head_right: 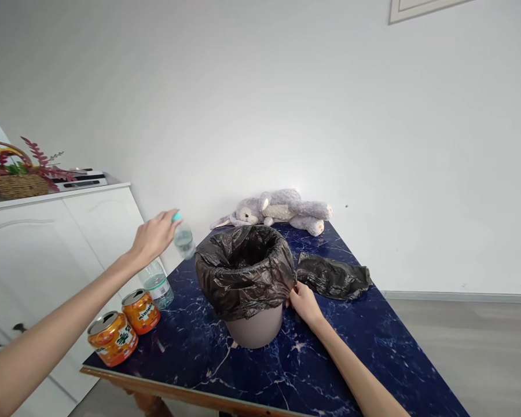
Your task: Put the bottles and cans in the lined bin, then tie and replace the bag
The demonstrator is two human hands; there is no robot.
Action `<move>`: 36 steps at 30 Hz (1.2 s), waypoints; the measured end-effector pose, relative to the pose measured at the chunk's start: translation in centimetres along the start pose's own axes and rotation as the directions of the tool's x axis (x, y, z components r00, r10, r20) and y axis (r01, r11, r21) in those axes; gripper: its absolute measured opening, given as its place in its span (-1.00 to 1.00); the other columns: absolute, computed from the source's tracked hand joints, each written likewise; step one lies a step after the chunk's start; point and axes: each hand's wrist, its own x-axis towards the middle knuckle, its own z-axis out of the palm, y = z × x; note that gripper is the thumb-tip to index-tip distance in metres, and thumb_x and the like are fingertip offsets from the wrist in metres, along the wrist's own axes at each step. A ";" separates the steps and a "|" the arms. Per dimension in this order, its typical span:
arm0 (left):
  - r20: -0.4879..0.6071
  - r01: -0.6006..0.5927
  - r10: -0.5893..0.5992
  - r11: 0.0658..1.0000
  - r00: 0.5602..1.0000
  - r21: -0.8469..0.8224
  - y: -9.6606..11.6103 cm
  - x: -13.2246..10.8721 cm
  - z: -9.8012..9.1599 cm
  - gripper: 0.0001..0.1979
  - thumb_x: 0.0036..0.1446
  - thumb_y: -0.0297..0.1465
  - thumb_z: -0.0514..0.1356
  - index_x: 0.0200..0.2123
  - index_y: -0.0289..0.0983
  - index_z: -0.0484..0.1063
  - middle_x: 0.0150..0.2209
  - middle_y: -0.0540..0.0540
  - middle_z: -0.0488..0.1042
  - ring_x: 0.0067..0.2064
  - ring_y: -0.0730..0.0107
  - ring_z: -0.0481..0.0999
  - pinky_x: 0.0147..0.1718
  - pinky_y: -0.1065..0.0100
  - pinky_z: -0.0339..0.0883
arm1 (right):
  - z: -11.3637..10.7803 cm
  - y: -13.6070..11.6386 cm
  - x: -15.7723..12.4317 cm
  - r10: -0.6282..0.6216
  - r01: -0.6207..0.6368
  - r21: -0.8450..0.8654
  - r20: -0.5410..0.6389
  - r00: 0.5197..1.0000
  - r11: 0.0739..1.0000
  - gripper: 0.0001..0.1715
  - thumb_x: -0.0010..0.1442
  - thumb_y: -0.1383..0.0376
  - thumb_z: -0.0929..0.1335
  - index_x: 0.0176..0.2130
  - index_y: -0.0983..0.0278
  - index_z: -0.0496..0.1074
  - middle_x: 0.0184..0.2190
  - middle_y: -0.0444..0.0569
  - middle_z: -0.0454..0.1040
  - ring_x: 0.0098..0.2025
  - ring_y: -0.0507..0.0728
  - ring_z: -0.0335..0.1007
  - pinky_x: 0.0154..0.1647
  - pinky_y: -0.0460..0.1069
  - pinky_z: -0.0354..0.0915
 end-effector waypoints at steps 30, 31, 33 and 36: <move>0.234 -0.352 0.575 0.722 0.784 -0.595 7.2 -4.1 -7.3 -0.39 0.40 0.11 0.04 0.32 -0.09 0.39 0.40 -0.08 0.37 0.37 0.06 0.38 0.34 0.13 0.23 | 0.1 0.1 0.3 0.007 -0.003 -0.120 0.037 0.999 0.993 -0.59 0.38 0.26 0.40 -0.51 0.28 0.40 -0.59 -0.25 0.43 -0.49 0.02 0.39 -0.30 -0.05 0.33; 0.223 -0.347 0.565 0.724 0.795 -0.596 7.0 -4.3 -7.2 -0.32 0.37 0.14 0.07 0.38 -0.09 0.31 0.46 -0.10 0.27 0.43 0.02 0.29 0.38 0.10 0.17 | 0.1 0.1 0.3 0.006 -0.002 -0.120 0.037 0.999 0.993 -0.59 0.38 0.24 0.40 -0.51 0.28 0.40 -0.59 -0.25 0.42 -0.49 0.02 0.39 -0.30 -0.04 0.33; 0.243 -0.325 0.559 0.725 0.793 -0.607 6.4 -4.9 -6.8 -0.16 0.31 0.17 0.13 0.50 -0.08 0.08 0.54 -0.12 0.06 0.50 -0.02 0.13 0.42 0.05 0.11 | 0.1 0.0 0.2 0.004 -0.001 -0.119 0.032 0.999 0.993 -0.59 0.37 0.25 0.40 -0.51 0.27 0.39 -0.60 -0.25 0.42 -0.49 0.03 0.38 -0.32 -0.05 0.32; 0.282 -0.306 0.580 0.711 0.764 -0.633 5.1 -5.8 -6.2 0.03 0.24 0.17 0.22 0.56 -0.08 -0.16 0.57 -0.17 -0.09 0.52 -0.04 0.10 0.40 0.07 0.18 | 0.2 -0.1 0.1 -0.006 0.008 -0.110 0.023 1.000 0.994 -0.64 0.31 0.34 0.36 -0.53 0.25 0.38 -0.61 -0.22 0.43 -0.51 0.03 0.35 -0.35 -0.06 0.27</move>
